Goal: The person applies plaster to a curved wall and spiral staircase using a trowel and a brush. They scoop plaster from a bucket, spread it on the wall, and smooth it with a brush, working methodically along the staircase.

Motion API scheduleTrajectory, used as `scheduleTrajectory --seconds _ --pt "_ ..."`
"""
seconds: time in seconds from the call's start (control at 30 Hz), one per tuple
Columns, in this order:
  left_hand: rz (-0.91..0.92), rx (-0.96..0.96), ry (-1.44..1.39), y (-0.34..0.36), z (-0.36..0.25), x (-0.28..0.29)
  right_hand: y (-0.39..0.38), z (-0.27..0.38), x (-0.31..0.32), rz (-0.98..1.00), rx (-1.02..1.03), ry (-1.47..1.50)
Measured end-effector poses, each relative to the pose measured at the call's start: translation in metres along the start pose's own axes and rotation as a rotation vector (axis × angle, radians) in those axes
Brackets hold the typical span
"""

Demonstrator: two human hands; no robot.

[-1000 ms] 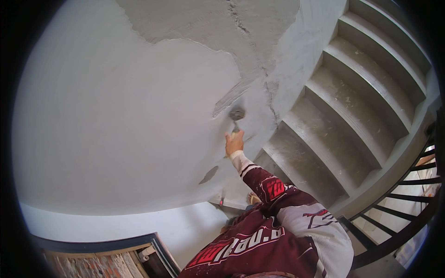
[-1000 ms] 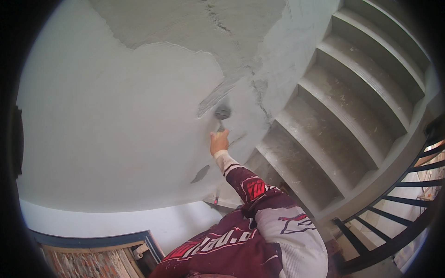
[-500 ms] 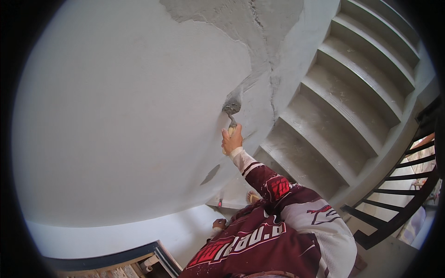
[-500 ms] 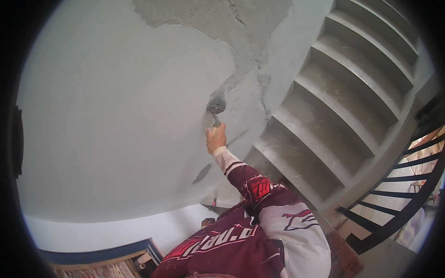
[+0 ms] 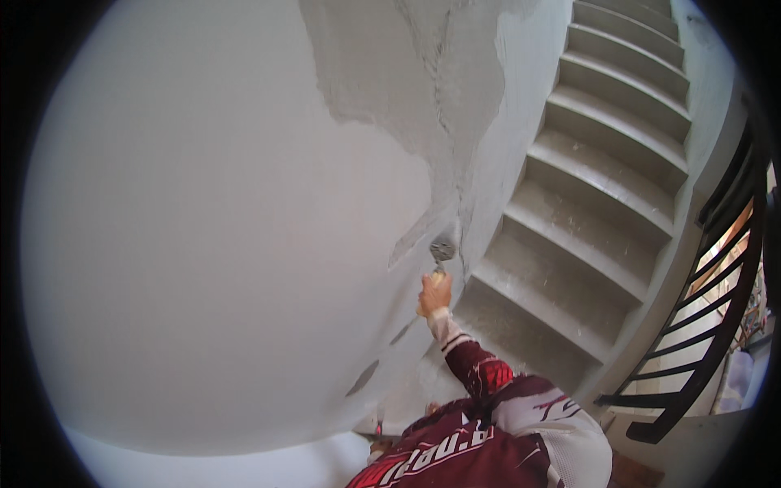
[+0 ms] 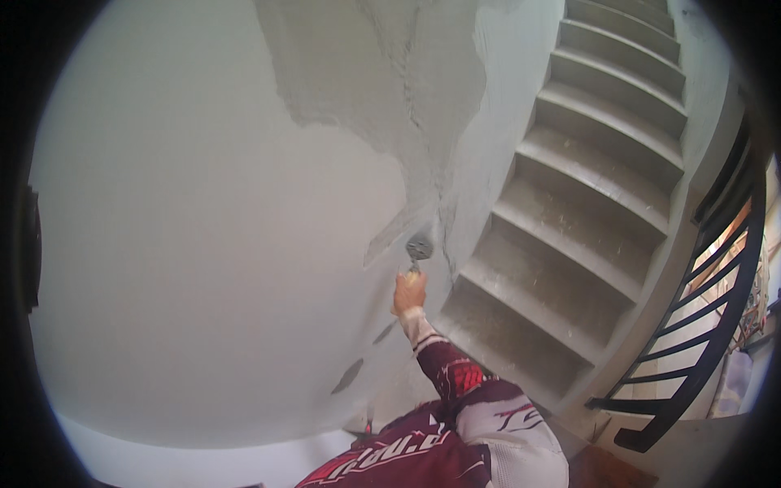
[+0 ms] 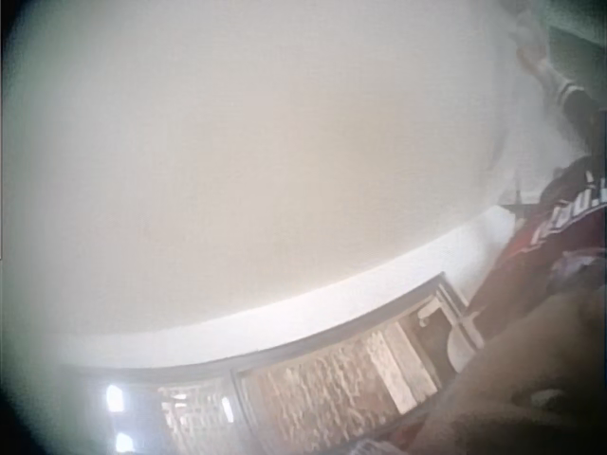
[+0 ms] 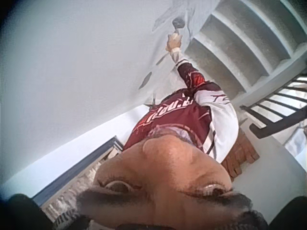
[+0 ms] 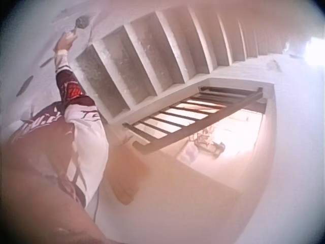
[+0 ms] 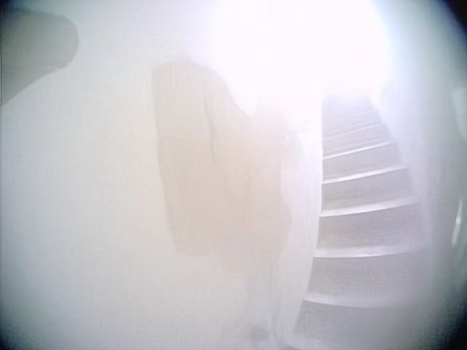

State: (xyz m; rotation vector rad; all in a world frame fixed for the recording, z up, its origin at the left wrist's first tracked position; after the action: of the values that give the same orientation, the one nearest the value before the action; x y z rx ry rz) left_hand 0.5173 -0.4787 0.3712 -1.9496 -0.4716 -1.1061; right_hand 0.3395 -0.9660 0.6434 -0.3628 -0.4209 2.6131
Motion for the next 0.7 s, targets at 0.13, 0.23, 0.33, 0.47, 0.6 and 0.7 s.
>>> scheduleTrajectory --seconds 0.13,0.23,0.33,0.47,0.6,0.7 --pt "0.011 0.017 -0.011 0.029 -0.034 0.004 0.055 0.006 0.002 0.014 -0.032 0.192" --pt "0.029 0.026 -0.005 0.040 -0.059 0.003 0.091 0.001 -0.002 0.002 0.080 -0.078" --pt "0.036 0.017 0.014 0.049 -0.070 0.004 0.066 0.025 -0.019 -0.156 0.322 -0.384" --pt "0.028 -0.006 0.033 0.052 -0.066 0.004 0.033 0.027 -0.033 0.038 0.175 -0.516" --pt "0.001 -0.067 0.023 0.049 -0.049 -0.005 0.037 0.025 -0.029 -0.074 0.234 -0.439" --pt "-0.027 -0.109 0.025 0.045 -0.033 -0.010 0.036 0.013 -0.027 0.061 0.265 -0.539"
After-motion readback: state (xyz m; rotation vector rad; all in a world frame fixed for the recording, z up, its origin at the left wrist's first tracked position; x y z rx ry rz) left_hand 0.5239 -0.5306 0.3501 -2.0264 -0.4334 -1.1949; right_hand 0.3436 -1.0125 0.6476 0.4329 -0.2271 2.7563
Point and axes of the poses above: each hand's wrist, its own y-axis towards the middle knuckle, its own x-axis out of the back of the hand, z = x × y, the point moved 8 cm from there along y, towards the middle knuckle, and after that the axes turned 15 degrees about -z, right-handed, at the moved point
